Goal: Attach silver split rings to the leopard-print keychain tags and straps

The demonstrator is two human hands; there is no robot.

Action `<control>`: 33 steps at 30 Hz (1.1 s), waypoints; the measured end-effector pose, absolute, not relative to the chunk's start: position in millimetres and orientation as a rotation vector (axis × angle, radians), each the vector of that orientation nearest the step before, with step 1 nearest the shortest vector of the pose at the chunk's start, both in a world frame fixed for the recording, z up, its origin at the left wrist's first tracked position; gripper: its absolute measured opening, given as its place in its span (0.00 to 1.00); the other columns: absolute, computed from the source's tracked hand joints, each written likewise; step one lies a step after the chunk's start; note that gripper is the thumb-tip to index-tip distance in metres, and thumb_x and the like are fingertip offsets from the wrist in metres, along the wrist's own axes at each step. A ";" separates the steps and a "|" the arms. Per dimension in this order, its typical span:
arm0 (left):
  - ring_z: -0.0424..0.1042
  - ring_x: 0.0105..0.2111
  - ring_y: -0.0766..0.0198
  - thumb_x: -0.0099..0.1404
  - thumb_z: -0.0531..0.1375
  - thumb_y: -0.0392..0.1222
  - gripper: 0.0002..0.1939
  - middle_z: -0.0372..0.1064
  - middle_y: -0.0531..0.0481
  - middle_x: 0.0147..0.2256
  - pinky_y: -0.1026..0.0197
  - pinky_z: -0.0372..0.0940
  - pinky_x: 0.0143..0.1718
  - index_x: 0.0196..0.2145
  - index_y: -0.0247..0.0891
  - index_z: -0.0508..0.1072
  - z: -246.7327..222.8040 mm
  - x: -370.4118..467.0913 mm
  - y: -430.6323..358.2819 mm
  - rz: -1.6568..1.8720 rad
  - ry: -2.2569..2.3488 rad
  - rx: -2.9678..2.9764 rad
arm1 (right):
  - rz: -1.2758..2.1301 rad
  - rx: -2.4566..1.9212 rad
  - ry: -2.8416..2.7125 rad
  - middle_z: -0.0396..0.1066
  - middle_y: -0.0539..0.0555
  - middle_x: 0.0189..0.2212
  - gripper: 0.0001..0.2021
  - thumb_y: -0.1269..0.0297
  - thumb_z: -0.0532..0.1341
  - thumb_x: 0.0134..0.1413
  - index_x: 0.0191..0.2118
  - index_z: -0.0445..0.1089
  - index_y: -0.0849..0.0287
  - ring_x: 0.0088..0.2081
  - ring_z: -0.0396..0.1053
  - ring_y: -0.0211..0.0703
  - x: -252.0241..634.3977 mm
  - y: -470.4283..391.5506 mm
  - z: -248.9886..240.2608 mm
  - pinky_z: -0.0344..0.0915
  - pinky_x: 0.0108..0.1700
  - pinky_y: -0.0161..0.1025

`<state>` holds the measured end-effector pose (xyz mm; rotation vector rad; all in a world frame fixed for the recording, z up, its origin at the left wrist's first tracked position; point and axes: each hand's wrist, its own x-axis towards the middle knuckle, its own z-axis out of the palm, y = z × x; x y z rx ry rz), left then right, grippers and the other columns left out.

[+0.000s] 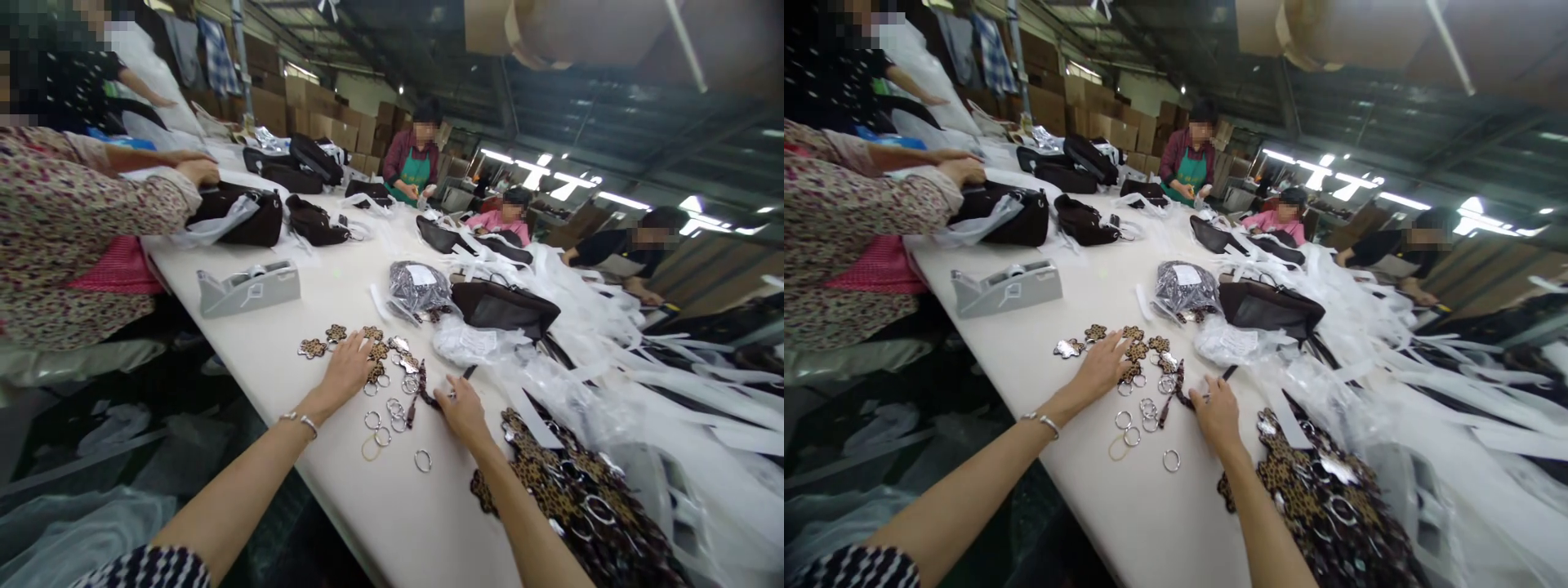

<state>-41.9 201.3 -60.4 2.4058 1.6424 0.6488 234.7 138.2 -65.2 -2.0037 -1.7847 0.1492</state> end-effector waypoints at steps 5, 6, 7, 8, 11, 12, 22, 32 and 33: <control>0.52 0.65 0.45 0.69 0.55 0.42 0.23 0.55 0.37 0.65 0.37 0.50 0.62 0.61 0.39 0.62 -59.6 -21.0 236.8 0.571 1.538 2.432 | 0.067 -1.860 -1.831 0.68 0.61 0.56 0.17 0.54 0.56 0.62 0.49 0.74 0.56 0.63 0.55 0.61 212.7 129.1 -81.5 0.49 0.61 0.63; 0.53 0.65 0.45 0.69 0.55 0.42 0.23 0.55 0.37 0.64 0.37 0.50 0.62 0.60 0.39 0.62 -60.7 -18.4 239.0 0.555 1.501 2.444 | 0.052 -1.813 -1.852 0.69 0.61 0.55 0.17 0.54 0.56 0.62 0.49 0.75 0.56 0.63 0.53 0.61 211.7 125.6 -82.9 0.49 0.61 0.64; 0.54 0.64 0.46 0.69 0.54 0.42 0.22 0.56 0.38 0.64 0.37 0.50 0.62 0.60 0.40 0.63 -61.9 -16.5 239.1 0.540 1.460 2.458 | 0.040 -1.760 -1.881 0.70 0.60 0.55 0.16 0.54 0.57 0.62 0.48 0.75 0.55 0.64 0.52 0.61 211.2 122.4 -83.8 0.48 0.61 0.65; 0.54 0.64 0.47 0.69 0.54 0.42 0.21 0.56 0.39 0.64 0.38 0.51 0.62 0.60 0.41 0.64 -62.9 -15.4 237.0 0.526 1.419 2.472 | 0.031 -1.704 -1.916 0.70 0.59 0.54 0.15 0.55 0.58 0.61 0.48 0.75 0.54 0.64 0.52 0.60 211.0 119.7 -83.9 0.48 0.62 0.65; 0.55 0.64 0.49 0.70 0.53 0.41 0.20 0.56 0.41 0.64 0.39 0.51 0.63 0.59 0.44 0.65 -62.8 -16.9 221.2 0.495 1.305 2.504 | 0.023 -1.564 -1.996 0.73 0.58 0.51 0.12 0.60 0.60 0.60 0.46 0.75 0.54 0.62 0.58 0.58 209.1 114.7 -80.6 0.48 0.62 0.65; 0.55 0.64 0.50 0.70 0.53 0.41 0.20 0.56 0.42 0.64 0.40 0.52 0.63 0.59 0.44 0.65 -61.2 -18.8 214.1 0.487 1.274 2.511 | 0.021 -1.522 -2.013 0.74 0.58 0.50 0.11 0.61 0.60 0.60 0.46 0.75 0.54 0.60 0.60 0.56 207.7 113.7 -78.3 0.49 0.62 0.64; 0.68 0.56 0.58 0.68 0.55 0.36 0.17 0.71 0.47 0.55 0.54 0.60 0.60 0.53 0.42 0.73 -36.9 -66.2 149.4 0.667 1.173 2.263 | 0.091 -1.620 -1.947 0.74 0.55 0.36 0.10 0.57 0.62 0.58 0.39 0.76 0.57 0.41 0.67 0.47 189.3 109.8 -54.4 0.59 0.49 0.46; 0.70 0.49 0.53 0.62 0.61 0.36 0.15 0.74 0.46 0.47 0.50 0.63 0.54 0.47 0.41 0.74 -49.8 -92.7 116.0 0.675 1.501 2.265 | 0.317 -1.661 -1.807 0.74 0.53 0.32 0.05 0.64 0.61 0.53 0.32 0.73 0.57 0.36 0.68 0.46 153.9 106.8 -39.8 0.61 0.43 0.43; 0.69 0.47 0.53 0.61 0.62 0.35 0.16 0.74 0.46 0.46 0.50 0.63 0.53 0.48 0.41 0.73 -50.0 -92.6 115.9 0.691 1.520 2.243 | 0.345 -1.655 -1.779 0.74 0.52 0.31 0.06 0.63 0.60 0.54 0.33 0.72 0.57 0.35 0.69 0.45 156.9 102.9 -36.4 0.63 0.41 0.42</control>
